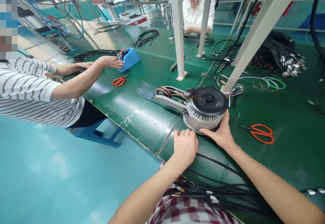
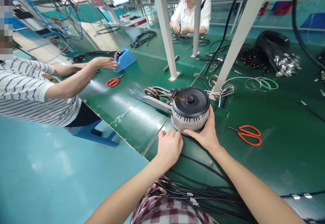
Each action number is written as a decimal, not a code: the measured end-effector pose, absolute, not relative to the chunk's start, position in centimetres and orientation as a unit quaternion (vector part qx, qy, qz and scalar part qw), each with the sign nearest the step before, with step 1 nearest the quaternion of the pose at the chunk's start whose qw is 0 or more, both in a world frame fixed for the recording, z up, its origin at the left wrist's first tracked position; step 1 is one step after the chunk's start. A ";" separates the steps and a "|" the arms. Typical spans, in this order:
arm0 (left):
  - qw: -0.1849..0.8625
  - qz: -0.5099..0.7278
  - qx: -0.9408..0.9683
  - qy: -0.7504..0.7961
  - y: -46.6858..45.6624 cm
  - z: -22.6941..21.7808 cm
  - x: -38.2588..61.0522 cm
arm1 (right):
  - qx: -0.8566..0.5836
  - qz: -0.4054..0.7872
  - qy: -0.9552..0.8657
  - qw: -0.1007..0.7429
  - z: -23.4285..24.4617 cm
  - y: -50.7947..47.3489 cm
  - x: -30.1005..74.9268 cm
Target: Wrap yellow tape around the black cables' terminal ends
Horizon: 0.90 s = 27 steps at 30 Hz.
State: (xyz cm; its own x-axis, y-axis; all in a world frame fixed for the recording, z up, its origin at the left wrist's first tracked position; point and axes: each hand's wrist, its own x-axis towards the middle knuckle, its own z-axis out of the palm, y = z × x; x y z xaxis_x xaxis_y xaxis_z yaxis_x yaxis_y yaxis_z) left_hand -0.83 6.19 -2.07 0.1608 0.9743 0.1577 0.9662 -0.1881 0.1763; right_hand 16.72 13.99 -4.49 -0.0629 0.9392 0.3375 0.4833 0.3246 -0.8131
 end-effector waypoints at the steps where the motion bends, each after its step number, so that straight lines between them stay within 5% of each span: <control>1: 0.010 0.115 0.761 0.638 6.4 -1.9 -1.6 | -0.520 0.256 -0.683 0.444 -4.4 14.0 16.7; 27: 0.019 0.125 0.766 0.630 6.1 -2.5 -0.1 | -0.528 0.252 -0.680 0.442 -4.7 14.0 16.7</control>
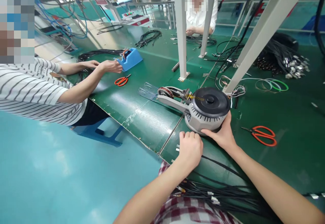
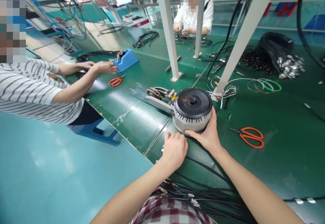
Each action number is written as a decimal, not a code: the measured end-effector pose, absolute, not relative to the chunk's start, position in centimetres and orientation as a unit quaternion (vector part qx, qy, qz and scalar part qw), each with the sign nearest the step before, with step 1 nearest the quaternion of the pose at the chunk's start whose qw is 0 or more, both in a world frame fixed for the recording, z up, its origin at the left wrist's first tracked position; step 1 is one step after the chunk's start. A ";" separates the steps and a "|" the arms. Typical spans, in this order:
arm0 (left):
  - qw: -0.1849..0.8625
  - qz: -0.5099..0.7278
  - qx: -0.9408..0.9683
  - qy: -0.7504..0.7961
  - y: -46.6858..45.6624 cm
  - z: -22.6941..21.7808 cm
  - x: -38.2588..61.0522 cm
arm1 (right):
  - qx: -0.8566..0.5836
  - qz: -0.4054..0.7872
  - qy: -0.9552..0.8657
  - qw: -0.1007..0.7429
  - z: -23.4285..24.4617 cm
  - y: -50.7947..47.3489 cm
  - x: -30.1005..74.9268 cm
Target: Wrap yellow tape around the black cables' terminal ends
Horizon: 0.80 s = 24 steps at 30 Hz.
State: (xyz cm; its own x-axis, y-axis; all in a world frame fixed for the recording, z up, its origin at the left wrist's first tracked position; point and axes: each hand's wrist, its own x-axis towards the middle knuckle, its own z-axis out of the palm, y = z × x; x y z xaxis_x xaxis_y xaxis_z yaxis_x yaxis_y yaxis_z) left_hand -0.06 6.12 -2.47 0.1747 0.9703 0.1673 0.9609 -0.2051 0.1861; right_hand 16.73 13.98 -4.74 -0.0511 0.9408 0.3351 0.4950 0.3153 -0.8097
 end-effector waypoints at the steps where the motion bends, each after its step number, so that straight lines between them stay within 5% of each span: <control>1: 0.019 0.128 0.766 0.629 6.1 -2.4 0.0 | -0.529 0.251 -0.679 0.442 -4.8 14.0 16.8; 24: 0.002 0.121 0.740 0.662 7.5 -1.5 -3.8 | -0.527 0.248 -0.677 0.449 -4.9 14.0 16.7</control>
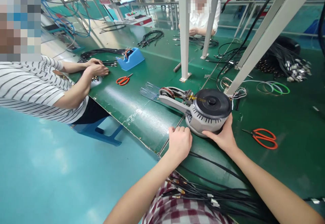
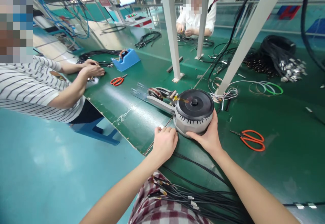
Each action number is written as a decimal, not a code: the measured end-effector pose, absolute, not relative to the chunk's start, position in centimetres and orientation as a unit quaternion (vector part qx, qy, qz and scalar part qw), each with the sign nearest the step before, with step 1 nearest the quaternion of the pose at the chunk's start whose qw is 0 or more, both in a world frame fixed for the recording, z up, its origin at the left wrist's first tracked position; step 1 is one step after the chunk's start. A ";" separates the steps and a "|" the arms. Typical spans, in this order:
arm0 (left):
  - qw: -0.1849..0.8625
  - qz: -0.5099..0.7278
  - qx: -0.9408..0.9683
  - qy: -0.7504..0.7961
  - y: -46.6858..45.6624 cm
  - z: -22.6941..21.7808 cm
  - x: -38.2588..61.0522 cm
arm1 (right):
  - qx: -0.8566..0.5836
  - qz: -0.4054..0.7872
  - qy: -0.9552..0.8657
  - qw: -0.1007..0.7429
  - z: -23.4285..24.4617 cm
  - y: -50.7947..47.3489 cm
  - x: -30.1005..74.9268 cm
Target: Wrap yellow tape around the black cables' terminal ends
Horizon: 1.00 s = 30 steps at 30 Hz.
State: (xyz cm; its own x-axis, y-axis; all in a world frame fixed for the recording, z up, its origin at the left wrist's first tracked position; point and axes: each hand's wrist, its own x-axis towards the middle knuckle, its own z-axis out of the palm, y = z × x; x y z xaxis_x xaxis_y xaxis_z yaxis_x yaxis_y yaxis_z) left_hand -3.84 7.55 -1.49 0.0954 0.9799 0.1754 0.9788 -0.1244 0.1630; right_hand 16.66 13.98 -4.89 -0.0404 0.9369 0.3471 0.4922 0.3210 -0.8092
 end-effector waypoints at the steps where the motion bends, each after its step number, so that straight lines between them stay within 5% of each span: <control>1: 0.005 0.122 0.738 0.663 7.5 -1.6 -3.5 | -0.528 0.247 -0.677 0.449 -4.9 14.0 16.7; 30: -0.012 0.115 0.764 0.635 7.8 -1.4 -4.4 | -0.527 0.250 -0.680 0.443 -4.5 13.9 16.7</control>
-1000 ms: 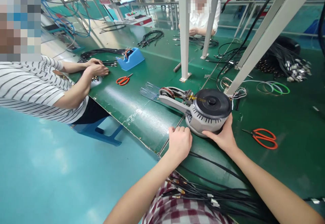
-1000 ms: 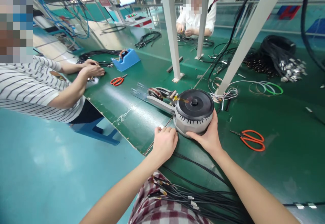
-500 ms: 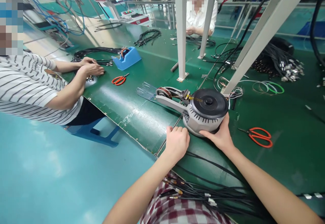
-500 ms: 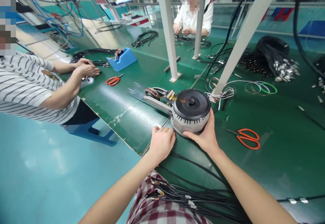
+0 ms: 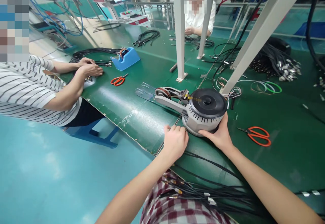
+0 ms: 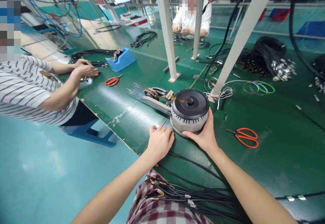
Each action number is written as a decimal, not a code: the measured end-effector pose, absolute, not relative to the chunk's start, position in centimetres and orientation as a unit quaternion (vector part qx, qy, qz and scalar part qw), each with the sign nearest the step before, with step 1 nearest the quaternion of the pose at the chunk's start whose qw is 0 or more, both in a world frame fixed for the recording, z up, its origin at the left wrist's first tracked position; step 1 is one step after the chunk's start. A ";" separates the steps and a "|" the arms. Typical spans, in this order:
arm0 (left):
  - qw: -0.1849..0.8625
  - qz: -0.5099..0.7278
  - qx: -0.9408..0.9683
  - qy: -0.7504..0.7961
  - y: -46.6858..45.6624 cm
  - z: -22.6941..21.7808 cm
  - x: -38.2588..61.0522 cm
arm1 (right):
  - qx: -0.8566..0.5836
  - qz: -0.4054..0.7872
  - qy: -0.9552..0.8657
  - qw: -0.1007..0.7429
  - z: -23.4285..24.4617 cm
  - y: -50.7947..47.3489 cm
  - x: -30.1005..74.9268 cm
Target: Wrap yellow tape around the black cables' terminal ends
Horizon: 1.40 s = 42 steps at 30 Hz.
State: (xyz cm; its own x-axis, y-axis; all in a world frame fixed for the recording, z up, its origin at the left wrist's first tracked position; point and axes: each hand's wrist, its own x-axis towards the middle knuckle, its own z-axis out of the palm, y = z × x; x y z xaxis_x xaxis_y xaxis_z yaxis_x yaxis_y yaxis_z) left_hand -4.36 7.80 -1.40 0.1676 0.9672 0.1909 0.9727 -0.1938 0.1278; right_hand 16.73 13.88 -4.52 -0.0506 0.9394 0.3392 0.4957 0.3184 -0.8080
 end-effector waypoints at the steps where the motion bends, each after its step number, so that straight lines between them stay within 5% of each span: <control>1: 0.013 -0.115 -0.758 -0.642 7.9 -1.5 -4.4 | -0.527 0.251 -0.680 0.443 -4.5 13.9 16.7; 42: -0.005 -0.061 -0.766 -0.640 6.6 -0.7 -1.2 | -0.500 0.248 -0.677 0.480 -4.2 13.7 16.7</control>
